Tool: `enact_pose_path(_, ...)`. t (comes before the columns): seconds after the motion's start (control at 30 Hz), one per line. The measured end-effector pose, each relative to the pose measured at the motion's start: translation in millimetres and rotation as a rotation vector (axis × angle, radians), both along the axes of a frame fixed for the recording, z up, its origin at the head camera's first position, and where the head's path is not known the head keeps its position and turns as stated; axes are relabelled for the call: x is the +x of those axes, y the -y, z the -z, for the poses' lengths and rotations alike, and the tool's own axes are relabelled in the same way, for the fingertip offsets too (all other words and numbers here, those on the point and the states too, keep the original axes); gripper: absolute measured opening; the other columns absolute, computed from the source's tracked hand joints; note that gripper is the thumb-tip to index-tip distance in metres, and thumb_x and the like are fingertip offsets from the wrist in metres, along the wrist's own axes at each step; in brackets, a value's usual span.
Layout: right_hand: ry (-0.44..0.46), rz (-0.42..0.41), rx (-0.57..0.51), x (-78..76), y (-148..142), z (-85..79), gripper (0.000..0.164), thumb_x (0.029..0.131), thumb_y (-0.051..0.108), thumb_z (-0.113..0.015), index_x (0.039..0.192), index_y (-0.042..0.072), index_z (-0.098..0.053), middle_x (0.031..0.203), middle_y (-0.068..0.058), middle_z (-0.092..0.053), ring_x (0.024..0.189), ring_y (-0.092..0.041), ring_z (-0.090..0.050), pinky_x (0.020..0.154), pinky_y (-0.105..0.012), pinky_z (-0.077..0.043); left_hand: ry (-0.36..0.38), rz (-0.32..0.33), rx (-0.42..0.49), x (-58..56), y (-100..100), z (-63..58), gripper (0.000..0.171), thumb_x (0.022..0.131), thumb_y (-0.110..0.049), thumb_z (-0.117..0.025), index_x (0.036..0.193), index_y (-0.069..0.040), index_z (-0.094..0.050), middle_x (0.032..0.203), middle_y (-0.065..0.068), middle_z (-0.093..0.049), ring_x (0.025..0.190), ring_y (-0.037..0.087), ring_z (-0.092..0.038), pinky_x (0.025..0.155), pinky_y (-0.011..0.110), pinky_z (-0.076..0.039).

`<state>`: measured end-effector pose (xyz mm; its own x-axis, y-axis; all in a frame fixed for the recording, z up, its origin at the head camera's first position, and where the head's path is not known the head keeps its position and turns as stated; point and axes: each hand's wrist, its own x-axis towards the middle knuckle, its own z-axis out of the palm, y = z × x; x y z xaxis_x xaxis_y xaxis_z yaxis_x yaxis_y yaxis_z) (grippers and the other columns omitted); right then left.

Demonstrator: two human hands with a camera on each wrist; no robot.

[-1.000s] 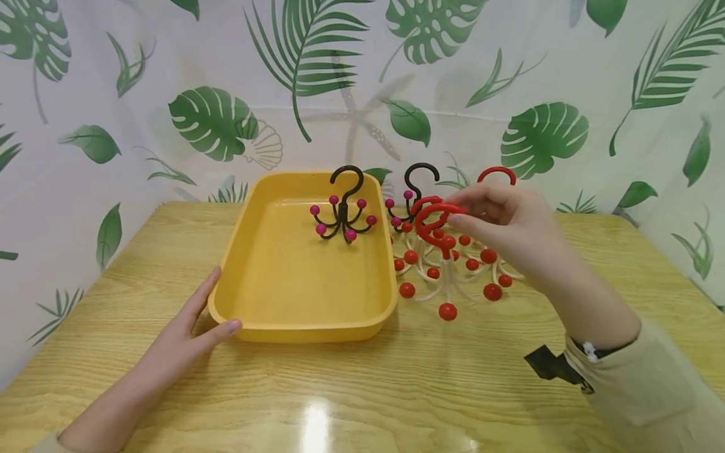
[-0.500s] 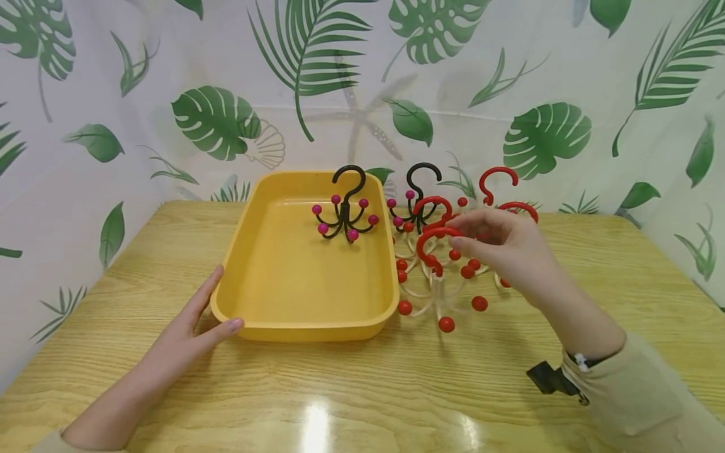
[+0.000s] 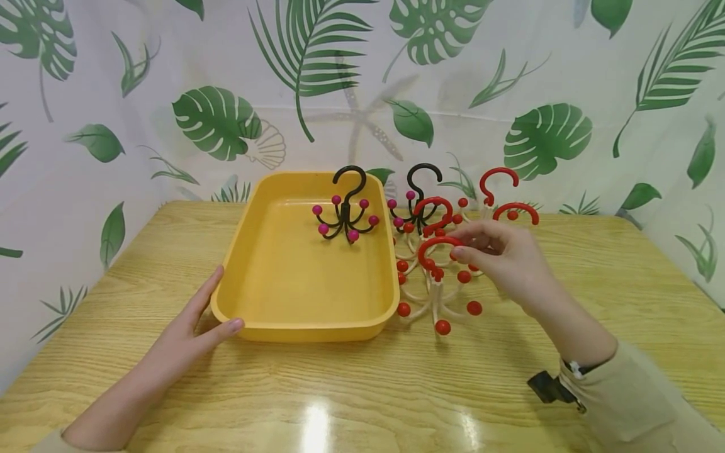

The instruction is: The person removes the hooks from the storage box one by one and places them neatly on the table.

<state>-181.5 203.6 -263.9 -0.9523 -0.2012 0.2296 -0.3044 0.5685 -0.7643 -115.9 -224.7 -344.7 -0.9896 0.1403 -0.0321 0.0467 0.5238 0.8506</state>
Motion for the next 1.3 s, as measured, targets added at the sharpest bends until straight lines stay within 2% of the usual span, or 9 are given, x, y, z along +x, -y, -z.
enact_pose_path(0.33,0.01,0.059,-0.004,-1.9,-2,10.4,0.024,0.089,0.019,-0.07,0.109,0.006,-0.068,0.091,-0.01,-0.07,0.075,-0.012,-0.064,0.062,-0.022,-0.051,0.0,-0.002,0.001,0.2,0,-0.8,0.086,0.092,-0.037,-0.063,0.152,-0.039,-0.001,0.16,0.006,-0.001,0.143,0.041,-0.001,0.101,0.074,-0.007)
enact_pose_path(0.7,-0.021,0.046,-0.04,-1.2,-6,16.7,0.026,0.089,0.02,-0.07,0.109,0.004,-0.067,0.093,-0.01,-0.07,0.077,-0.009,-0.065,0.066,-0.021,-0.053,-0.003,-0.002,-0.005,-0.3,1,0.1,0.086,0.092,-0.037,-0.063,0.153,-0.038,-0.001,0.16,0.007,0.0,0.142,0.041,-0.002,0.101,0.073,-0.007)
enact_pose_path(0.93,-0.062,0.018,-0.075,-1.1,-5,18.6,0.02,0.088,0.012,-0.069,0.104,0.0,-0.066,0.091,-0.011,-0.071,0.075,-0.009,-0.067,0.067,-0.021,-0.054,0.001,-0.001,-0.001,-0.3,1,-0.3,0.087,0.092,-0.038,-0.063,0.153,-0.038,-0.001,0.16,0.005,0.0,0.143,0.04,-0.001,0.101,0.074,-0.007)
enact_pose_path(1.13,-0.047,0.026,-0.082,-0.7,-5,19.2,0.019,0.088,0.012,-0.069,0.103,-0.001,-0.066,0.09,-0.007,-0.07,0.077,-0.008,-0.067,0.069,-0.02,-0.054,0.0,-0.002,0.005,0.0,0,-1.1,0.087,0.092,-0.037,-0.063,0.153,-0.038,-0.001,0.16,0.004,0.0,0.143,0.04,-0.001,0.1,0.074,-0.008)
enact_pose_path(1.3,-0.044,0.025,-0.06,0.0,-6,20.0,0.022,0.089,0.016,-0.069,0.103,0.0,-0.066,0.092,-0.01,-0.069,0.077,-0.008,-0.067,0.07,-0.02,-0.054,0.002,-0.002,0.004,0.6,0,-1.2,0.087,0.092,-0.038,-0.063,0.153,-0.038,-0.001,0.16,0.004,0.001,0.143,0.041,-0.001,0.1,0.074,-0.009)
